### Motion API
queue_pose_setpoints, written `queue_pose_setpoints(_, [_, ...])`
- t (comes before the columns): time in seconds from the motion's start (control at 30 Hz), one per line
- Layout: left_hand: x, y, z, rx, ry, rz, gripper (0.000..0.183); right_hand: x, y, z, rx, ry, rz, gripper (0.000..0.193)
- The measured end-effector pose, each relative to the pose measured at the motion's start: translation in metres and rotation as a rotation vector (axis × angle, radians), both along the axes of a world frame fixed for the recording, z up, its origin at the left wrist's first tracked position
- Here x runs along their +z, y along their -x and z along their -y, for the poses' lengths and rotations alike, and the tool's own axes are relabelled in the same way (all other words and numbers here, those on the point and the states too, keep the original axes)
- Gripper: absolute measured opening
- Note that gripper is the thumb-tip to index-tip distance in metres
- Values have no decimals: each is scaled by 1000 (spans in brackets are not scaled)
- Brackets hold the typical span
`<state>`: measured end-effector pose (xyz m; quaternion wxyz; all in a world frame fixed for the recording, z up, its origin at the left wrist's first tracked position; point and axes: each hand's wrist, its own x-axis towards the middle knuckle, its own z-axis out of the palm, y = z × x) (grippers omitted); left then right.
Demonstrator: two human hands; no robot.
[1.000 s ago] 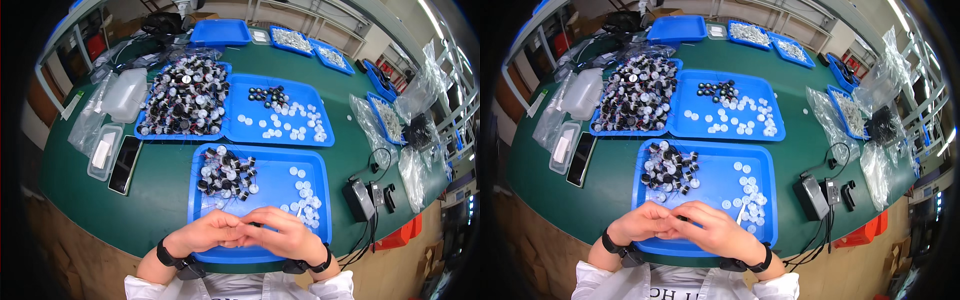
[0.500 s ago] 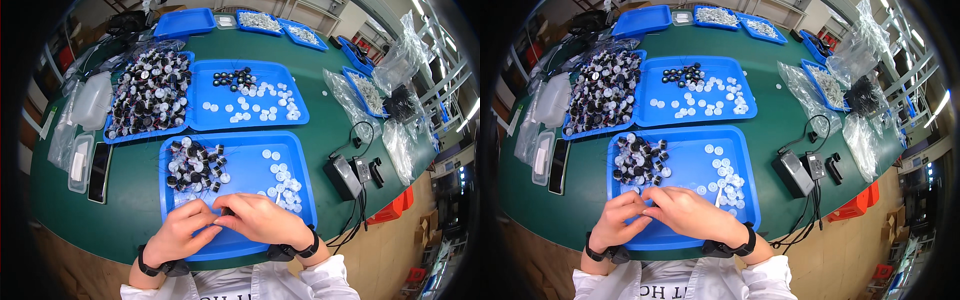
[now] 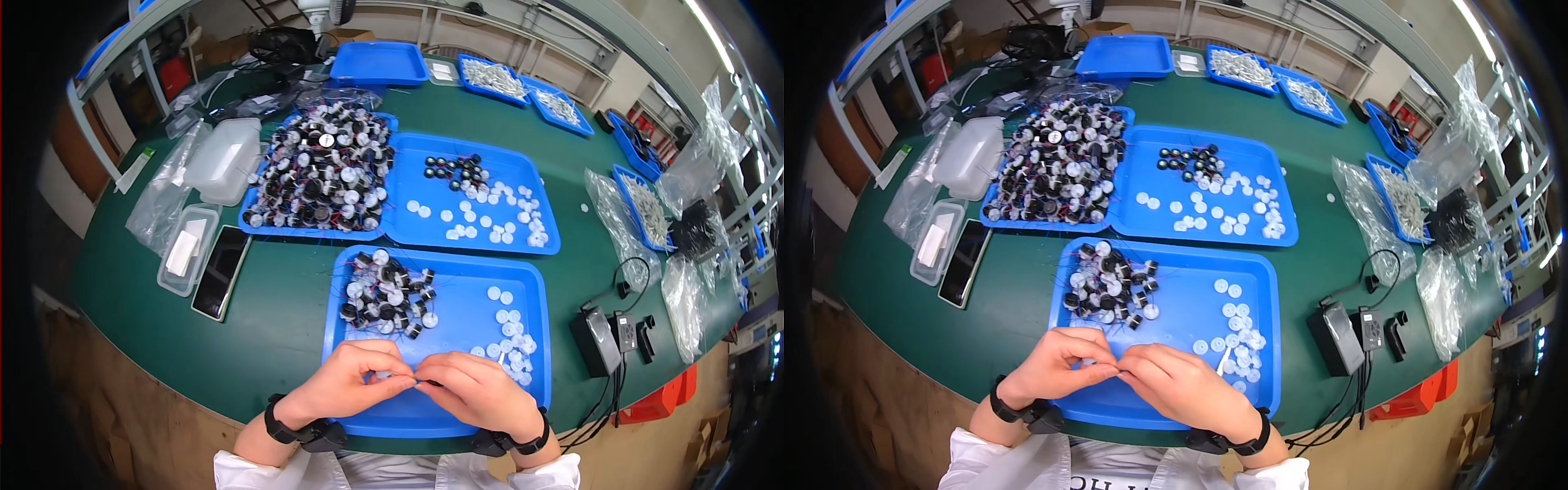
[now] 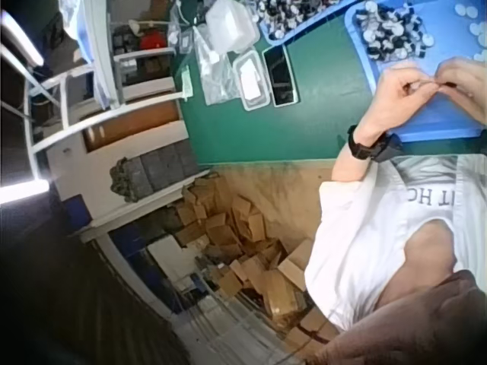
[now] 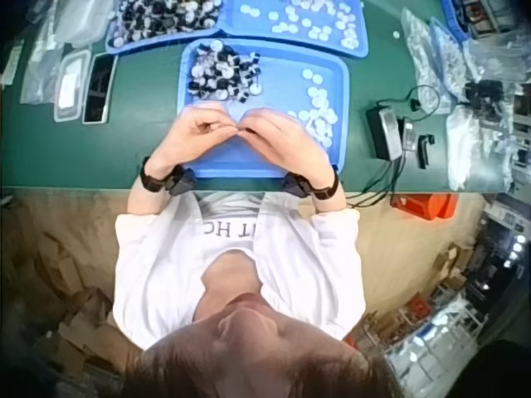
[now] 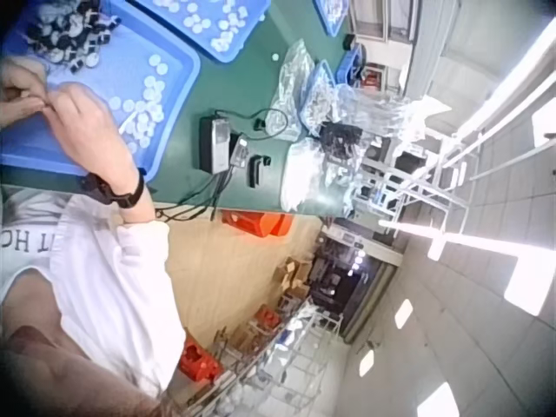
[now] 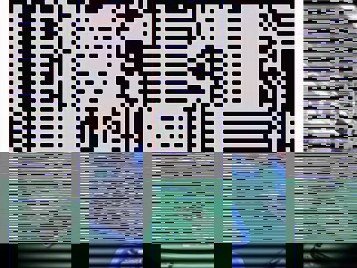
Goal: Assembling small black electronic components by attaching white plastic caps.
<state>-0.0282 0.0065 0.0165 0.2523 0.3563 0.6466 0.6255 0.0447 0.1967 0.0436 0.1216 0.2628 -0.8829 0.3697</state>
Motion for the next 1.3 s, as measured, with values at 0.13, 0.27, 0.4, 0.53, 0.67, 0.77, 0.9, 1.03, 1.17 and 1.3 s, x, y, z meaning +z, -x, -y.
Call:
queue_pose_setpoints(0.13, [1,3,4,24,47,-96,8,-2,-3,4,-42,-226,-36,23])
queue_pose_setpoints(0.27, [-7,3,6,-7,-86,47,14,2,-2,5,-33,-279,-34,22])
queue_pose_setpoints(0.4, [-9,5,6,-138,-375,668,36,-2,3,1,-49,-25,-70,25])
queue_pose_setpoints(0.53, [-3,1,7,-164,-429,783,36,1,1,-2,-20,115,-53,29])
queue_pose_setpoints(0.67, [-11,2,6,-144,-492,735,37,0,-4,2,-91,161,-85,27])
queue_pose_setpoints(0.77, [-8,0,3,-111,-531,785,35,4,-3,2,-157,44,-170,25])
queue_pose_setpoints(0.9, [-10,1,5,-170,-581,801,31,1,-5,4,-212,-48,-294,23])
queue_pose_setpoints(1.03, [-13,3,5,-250,-638,961,30,1,-5,5,-227,-88,-379,23])
queue_pose_setpoints(1.17, [-17,1,2,-273,-625,912,29,4,-7,5,-257,-93,-400,22])
queue_pose_setpoints(1.3, [-19,3,2,-263,-618,888,27,2,-6,4,-274,-45,-371,21])
